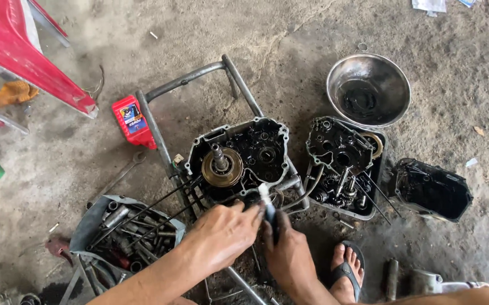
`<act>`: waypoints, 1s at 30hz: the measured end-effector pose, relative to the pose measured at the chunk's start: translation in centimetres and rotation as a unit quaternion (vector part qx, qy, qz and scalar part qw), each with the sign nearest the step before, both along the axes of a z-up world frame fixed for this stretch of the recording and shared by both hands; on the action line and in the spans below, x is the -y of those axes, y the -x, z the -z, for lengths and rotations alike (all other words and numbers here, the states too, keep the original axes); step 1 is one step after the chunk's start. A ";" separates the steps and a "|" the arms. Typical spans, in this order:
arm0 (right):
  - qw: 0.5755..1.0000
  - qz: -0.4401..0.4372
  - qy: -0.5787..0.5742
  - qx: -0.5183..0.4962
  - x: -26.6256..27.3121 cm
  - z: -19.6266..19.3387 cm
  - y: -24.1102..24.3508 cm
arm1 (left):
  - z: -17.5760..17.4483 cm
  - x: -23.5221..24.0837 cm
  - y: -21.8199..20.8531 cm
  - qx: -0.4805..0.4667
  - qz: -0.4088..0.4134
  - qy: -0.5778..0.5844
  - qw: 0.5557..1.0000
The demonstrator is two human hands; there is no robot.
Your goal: The person uses a screwdriver to scrape and clean the mating surface of a disassembled engine casing. The person holds the casing steady with one hand while scraping with the other, working around the internal gears and shafts.
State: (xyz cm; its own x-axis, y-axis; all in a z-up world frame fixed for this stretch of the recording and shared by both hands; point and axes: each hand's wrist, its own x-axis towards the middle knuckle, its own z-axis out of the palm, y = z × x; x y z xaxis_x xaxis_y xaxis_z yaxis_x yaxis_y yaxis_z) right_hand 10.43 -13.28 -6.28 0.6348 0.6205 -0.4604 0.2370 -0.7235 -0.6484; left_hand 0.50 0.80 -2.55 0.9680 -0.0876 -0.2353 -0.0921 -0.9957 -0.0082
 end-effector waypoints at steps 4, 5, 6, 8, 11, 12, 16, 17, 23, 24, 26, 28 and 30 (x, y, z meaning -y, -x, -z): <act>0.994 -0.075 -0.074 0.022 -0.4 0.6 -0.8 | 1.1 -0.1 0.8 -0.072 0.003 -0.042 0.997; 0.992 -0.103 -0.078 0.007 -0.7 0.4 -1.2 | 2.2 -0.1 1.2 -0.046 -0.011 -0.039 0.998; 0.988 -0.131 -0.081 -0.009 -0.9 0.2 -1.5 | 3.3 -0.1 1.6 -0.020 -0.024 -0.037 0.999; 0.987 -0.142 -0.072 -0.030 -1.0 0.1 -1.8 | 2.7 -0.1 1.9 -0.009 -0.036 -0.021 0.999; 0.987 -0.143 -0.060 -0.052 -1.3 -0.6 -1.8 | 2.7 -0.1 2.3 0.003 -0.076 0.030 0.997; 0.988 -0.134 -0.057 -0.054 -1.4 -1.0 -1.7 | 2.8 0.0 2.5 0.002 -0.104 0.065 0.992; 0.994 -0.089 -0.040 -0.046 -1.0 -0.7 -0.6 | 1.7 0.0 1.9 0.051 -0.071 0.045 0.995; 0.995 -0.072 -0.054 -0.032 -0.7 -0.3 -0.4 | 1.2 0.0 1.5 0.003 -0.066 0.045 0.997; 0.997 -0.036 -0.050 -0.037 -1.7 -1.5 -0.1 | 1.3 -0.1 1.7 0.033 -0.094 0.067 0.993; 0.997 -0.050 -0.034 -0.054 -2.1 -2.3 -0.4 | 1.2 0.0 1.8 0.016 -0.127 0.112 0.986; 0.996 -0.064 -0.039 -0.057 -1.9 -1.8 -0.4 | 1.6 0.2 1.9 0.014 -0.120 0.080 0.989; 0.994 -0.077 -0.046 -0.059 -1.8 -1.6 -0.4 | 1.4 0.2 1.6 0.012 -0.112 0.047 0.993; 0.998 -0.036 -0.030 -0.046 -1.6 -1.7 -0.1 | 0.8 0.2 1.2 -0.001 -0.110 0.081 0.991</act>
